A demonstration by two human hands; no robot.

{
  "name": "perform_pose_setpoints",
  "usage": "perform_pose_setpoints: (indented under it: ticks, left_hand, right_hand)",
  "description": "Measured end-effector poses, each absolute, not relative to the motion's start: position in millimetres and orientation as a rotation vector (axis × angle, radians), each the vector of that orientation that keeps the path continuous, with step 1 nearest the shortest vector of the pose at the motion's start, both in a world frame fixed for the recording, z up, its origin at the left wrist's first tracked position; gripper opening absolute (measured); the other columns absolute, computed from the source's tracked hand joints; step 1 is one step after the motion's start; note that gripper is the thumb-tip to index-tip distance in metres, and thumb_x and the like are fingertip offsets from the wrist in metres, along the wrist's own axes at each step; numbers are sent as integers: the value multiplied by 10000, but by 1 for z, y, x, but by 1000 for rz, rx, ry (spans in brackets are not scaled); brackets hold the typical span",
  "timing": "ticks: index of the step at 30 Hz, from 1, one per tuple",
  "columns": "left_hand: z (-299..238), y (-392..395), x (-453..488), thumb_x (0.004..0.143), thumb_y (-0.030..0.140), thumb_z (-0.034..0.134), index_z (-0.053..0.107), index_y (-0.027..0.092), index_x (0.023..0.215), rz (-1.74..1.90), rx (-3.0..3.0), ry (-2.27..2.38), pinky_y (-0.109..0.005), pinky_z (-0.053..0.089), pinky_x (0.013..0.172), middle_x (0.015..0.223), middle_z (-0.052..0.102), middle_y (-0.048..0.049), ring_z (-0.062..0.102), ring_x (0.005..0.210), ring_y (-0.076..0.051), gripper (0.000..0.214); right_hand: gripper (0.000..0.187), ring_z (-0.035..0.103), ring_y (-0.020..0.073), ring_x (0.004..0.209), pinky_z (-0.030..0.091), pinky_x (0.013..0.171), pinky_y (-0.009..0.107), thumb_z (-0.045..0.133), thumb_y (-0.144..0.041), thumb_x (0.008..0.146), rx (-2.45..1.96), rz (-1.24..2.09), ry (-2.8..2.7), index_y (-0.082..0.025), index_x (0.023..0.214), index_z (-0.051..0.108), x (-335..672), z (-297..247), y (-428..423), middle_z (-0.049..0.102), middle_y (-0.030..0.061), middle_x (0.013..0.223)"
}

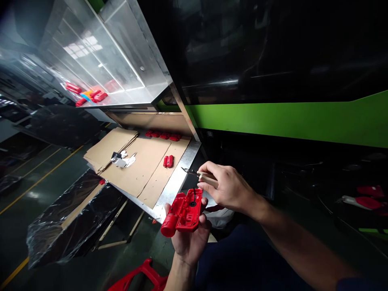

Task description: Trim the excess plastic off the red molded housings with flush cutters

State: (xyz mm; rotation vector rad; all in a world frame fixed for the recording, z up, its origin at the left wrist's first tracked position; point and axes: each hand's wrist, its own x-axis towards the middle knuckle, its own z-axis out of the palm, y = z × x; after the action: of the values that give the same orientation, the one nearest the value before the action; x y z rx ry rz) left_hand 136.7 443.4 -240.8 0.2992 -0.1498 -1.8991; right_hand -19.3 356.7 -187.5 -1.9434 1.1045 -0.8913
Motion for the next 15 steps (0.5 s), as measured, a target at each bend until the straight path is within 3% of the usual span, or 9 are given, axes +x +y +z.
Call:
perform_pose_setpoints:
  ticks: [6,11,15]
  left_hand:
    - [-247,444,137,836,692,638,745,187,1141,-1947,305,-201,-261,559,832,1107,754,-68,719,858,-179,599]
    - [-254,443,135,882,742,447,720,91,1145,-2044,432,-383,-349,538,849,964,763,-170,730,856,-257,753]
    - [-263,439,131,801,662,547,725,80,1036,-2039,577,-331,-481,536,849,845,742,-171,713,836,-333,653]
  right_hand:
    - [168,655,134,704,489,602,231,653,-302,845,-1923,-786,1029,-210,974,595,-15,-191,356,701,6,894]
    - [106,636,124,671,476,580,228,583,-316,908,-2075,-773,1073,-216,916,616,-17,-207,359,685,-5,820]
    - [118,673,149,721,531,617,257,549,-326,932,-2166,-857,1133,-233,924,621,-16,-236,368,690,6,838]
